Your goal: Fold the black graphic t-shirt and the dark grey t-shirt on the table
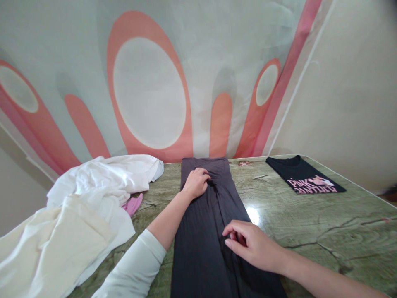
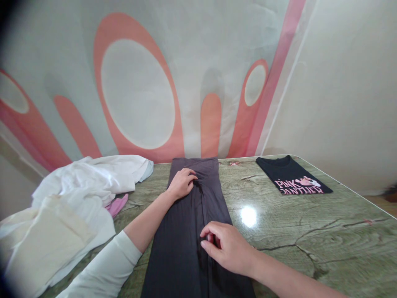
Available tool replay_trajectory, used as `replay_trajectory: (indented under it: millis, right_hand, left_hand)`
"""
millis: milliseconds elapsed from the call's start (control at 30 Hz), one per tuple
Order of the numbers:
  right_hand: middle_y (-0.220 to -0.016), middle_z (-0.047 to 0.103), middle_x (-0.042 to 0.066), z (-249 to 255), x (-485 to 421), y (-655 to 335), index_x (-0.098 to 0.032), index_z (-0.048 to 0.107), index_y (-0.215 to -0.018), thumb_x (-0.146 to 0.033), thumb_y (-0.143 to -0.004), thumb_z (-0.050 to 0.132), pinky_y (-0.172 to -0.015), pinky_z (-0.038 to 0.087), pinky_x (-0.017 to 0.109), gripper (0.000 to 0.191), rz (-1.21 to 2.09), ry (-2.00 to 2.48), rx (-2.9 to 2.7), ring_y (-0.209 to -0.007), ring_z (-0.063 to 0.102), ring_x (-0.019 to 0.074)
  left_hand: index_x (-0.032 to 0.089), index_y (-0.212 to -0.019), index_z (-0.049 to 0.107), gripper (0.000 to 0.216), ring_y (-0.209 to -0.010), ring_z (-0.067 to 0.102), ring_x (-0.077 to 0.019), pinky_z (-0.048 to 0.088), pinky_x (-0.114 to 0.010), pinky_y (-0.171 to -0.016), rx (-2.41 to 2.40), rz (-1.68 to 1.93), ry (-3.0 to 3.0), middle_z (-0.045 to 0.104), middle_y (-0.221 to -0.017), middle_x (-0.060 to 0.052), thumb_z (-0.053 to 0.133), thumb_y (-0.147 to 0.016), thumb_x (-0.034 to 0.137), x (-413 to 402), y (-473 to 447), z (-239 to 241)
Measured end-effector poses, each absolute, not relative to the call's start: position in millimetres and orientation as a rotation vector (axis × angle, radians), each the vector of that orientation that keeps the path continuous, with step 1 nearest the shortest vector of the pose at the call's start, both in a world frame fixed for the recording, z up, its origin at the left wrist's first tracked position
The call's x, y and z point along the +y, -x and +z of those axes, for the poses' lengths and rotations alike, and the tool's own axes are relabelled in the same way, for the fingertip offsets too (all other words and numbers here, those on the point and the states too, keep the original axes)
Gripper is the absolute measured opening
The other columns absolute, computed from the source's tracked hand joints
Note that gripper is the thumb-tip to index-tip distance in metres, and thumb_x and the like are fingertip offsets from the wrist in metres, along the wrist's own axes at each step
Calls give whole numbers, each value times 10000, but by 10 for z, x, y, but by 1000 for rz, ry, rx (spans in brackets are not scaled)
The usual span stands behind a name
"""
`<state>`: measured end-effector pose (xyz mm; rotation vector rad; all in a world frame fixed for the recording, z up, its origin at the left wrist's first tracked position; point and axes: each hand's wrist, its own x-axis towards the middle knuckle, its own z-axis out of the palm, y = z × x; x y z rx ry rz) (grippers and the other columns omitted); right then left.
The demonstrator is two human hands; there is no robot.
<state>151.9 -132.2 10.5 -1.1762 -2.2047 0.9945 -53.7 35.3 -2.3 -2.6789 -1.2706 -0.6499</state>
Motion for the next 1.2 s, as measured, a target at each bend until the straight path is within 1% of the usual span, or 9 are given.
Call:
replay_trajectory:
  millis: [133,300,433,633,733,867,1000,1133,1200]
  right_hand:
    - [-689,558,-12,71,-1304,-1517,-186,578,-871,-275,-835,462,-554,383,210,150,1071,1226,-2036,-611,500,108]
    - [-685,562,-11,82,-1290,-1516,-185,579,-851,-280,-845,442,-545,376,214,166,1049,1240,-1984,-606,500,113]
    - [-684,565,-11,101,-1285,-1507,-185,581,-841,-272,-843,443,-547,374,212,164,1044,1246,-1999,-609,502,113]
    - [-666,558,-17,93,-1272,-1506,-184,582,-832,-264,-844,443,-543,368,210,161,1036,1239,-2012,-599,499,109]
    - [-677,566,-15,118,-1222,-1554,-181,580,-843,-261,-842,445,-555,380,214,157,1014,1239,-2009,-605,506,110]
    - [-674,573,-12,198,-955,-1637,-173,583,-840,-236,-826,456,-552,386,216,142,924,1238,-2052,-597,511,108]
    - [-721,584,1,228,-414,-1563,-162,599,-833,-188,-779,497,-623,412,239,119,707,1217,-2128,-638,532,111]
    - [-826,542,13,102,48,-1317,-167,599,-848,-176,-748,542,-668,422,255,116,430,1236,-2120,-663,522,107]
    - [-881,521,19,-6,148,-1212,-179,591,-874,-186,-741,560,-681,429,262,136,357,1261,-2090,-681,524,111]
  left_hand:
    - [194,-927,601,275,-1101,420,-220,335,-355,-913,-1203,-666,2719,520,-1126,-65,497,-685,115,303,516,37]
    - [190,-865,588,235,-989,502,-202,329,-343,-910,-1190,-644,2785,585,-971,-54,492,-664,116,279,500,69]
    - [194,-847,593,187,-905,543,-188,349,-329,-885,-1267,-670,2787,616,-903,-38,475,-712,141,291,498,48]
    - [216,-931,587,203,-846,581,-161,414,-265,-785,-1619,-977,2634,638,-912,-16,406,-840,223,375,526,-41]
    - [199,-978,581,208,-819,591,-153,432,-252,-765,-1874,-1048,2498,644,-888,-23,434,-832,210,496,600,-79]
    - [141,-985,588,222,-860,592,-167,434,-274,-804,-2023,-1034,2395,645,-924,-64,486,-789,162,787,752,-73]
    - [118,-911,627,197,-892,593,-200,428,-291,-818,-2154,-964,2340,651,-930,-104,554,-769,235,1123,825,-42]
    - [149,-722,656,229,-791,624,-209,456,-273,-727,-2259,-892,2345,675,-773,-88,631,-713,377,1304,766,-33]
    - [171,-650,649,229,-733,629,-193,462,-254,-679,-2278,-878,2357,672,-707,-61,666,-672,398,1327,721,-40]
